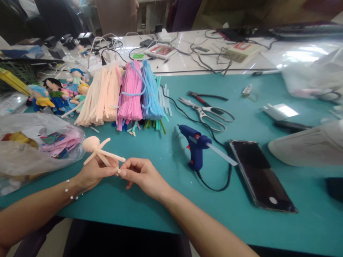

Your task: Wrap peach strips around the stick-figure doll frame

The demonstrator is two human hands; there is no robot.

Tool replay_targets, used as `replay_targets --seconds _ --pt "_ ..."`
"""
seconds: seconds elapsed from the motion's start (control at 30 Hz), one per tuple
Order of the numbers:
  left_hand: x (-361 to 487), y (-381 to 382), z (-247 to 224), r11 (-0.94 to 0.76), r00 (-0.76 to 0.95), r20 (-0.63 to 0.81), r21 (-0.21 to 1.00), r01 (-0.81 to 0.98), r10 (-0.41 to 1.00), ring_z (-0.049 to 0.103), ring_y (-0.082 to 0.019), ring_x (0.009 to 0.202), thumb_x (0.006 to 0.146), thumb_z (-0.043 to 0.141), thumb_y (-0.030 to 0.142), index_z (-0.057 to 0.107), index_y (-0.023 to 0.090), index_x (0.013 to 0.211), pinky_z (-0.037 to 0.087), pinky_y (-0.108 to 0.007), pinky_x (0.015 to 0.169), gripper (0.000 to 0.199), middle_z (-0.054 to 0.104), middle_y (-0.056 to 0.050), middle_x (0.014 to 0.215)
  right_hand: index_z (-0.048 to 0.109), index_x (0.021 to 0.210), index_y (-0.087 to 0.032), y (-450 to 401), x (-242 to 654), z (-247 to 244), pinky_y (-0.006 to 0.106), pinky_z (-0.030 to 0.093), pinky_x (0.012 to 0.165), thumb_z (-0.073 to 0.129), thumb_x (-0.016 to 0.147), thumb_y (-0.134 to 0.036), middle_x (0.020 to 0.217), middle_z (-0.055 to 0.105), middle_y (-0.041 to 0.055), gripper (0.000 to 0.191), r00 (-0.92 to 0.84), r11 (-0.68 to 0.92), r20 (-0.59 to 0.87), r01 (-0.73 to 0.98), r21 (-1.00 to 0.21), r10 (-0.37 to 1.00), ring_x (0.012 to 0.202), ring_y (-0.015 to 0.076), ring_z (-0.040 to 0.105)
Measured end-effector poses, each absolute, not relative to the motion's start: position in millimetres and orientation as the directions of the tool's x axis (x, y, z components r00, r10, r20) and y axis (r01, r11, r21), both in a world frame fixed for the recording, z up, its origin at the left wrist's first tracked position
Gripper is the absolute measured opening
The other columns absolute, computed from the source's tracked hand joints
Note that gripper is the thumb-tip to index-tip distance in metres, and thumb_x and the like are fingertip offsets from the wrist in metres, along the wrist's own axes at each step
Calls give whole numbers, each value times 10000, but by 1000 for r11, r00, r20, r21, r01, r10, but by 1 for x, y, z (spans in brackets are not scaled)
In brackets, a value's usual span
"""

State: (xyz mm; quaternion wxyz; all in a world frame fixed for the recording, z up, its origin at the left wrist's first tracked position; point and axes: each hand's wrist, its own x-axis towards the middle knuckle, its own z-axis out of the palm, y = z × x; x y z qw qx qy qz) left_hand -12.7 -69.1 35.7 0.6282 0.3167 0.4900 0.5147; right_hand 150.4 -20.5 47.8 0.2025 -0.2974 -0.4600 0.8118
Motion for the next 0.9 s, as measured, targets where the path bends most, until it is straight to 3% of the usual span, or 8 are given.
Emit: replay_targets --seconds 0.9 --pt "-11 -68 34 266 -29 -282 930 -252 959 581 -119 542 528 790 241 599 143 573 484 -250 545 220 617 11 545 582 618 -142 -24 149 47 177 462 477 766 602 -448 583 521 -44 357 -698 -469 -319 -28 -883 641 501 56 468"
